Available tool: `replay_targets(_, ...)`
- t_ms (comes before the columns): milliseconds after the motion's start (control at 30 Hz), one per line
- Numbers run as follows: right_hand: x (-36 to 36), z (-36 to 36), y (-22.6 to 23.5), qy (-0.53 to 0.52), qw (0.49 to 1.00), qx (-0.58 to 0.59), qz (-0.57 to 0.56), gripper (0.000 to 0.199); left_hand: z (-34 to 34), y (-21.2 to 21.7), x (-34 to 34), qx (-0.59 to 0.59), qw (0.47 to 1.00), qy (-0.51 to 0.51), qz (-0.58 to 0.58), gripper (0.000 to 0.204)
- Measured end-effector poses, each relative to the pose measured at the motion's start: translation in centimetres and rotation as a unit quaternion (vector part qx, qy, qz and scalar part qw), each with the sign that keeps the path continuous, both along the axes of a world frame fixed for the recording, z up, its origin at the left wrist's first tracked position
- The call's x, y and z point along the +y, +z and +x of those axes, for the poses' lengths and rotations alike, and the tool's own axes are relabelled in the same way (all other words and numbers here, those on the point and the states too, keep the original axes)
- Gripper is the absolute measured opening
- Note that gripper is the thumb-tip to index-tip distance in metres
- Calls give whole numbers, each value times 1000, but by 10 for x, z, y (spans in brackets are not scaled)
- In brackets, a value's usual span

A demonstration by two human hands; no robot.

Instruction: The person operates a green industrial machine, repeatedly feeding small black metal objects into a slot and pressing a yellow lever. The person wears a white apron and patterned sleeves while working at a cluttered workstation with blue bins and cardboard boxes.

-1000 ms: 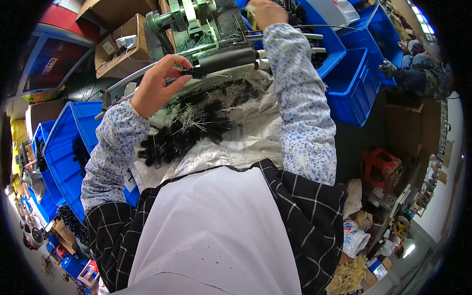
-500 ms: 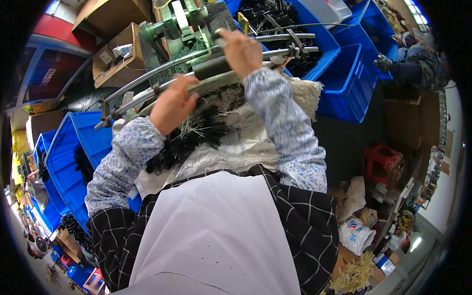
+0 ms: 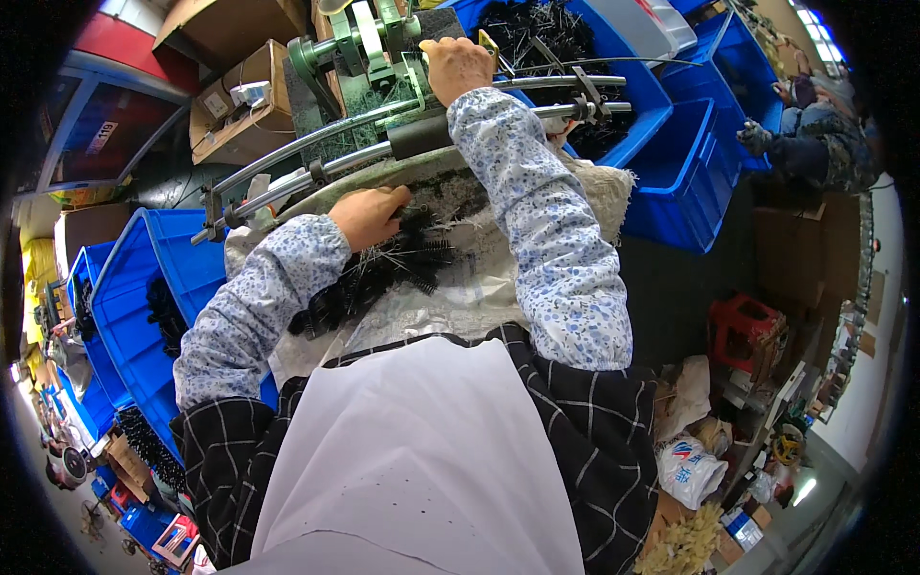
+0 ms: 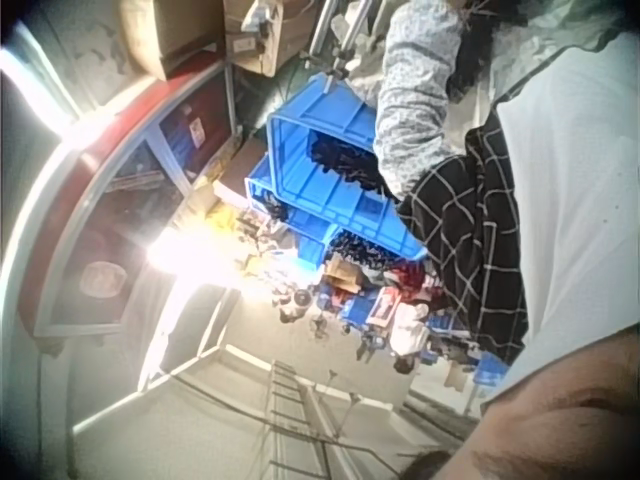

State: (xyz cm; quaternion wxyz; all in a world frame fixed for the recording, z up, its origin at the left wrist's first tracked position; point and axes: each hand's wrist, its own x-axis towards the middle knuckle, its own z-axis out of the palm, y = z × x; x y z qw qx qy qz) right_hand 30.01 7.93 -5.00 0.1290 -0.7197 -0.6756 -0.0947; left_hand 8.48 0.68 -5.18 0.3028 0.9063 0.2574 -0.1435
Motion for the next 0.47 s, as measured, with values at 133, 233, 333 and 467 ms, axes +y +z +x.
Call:
replay_targets(133,0,1,-2,4,1000,7,1,26,-7,14,1,-23,1000,-9,14,27)
replay_targets(233,1,-2,0,5,1000,5,5,25,-13,12,2,-89,996,1,32,26)
replay_targets(333,1,-2,1,20,1000,4,16,24,-16,20,2,-109,994,11,28,27)
replay_targets(467,8,5,0,43,999,24,10,24,-21,40,4,-129,991,26,-12,31)
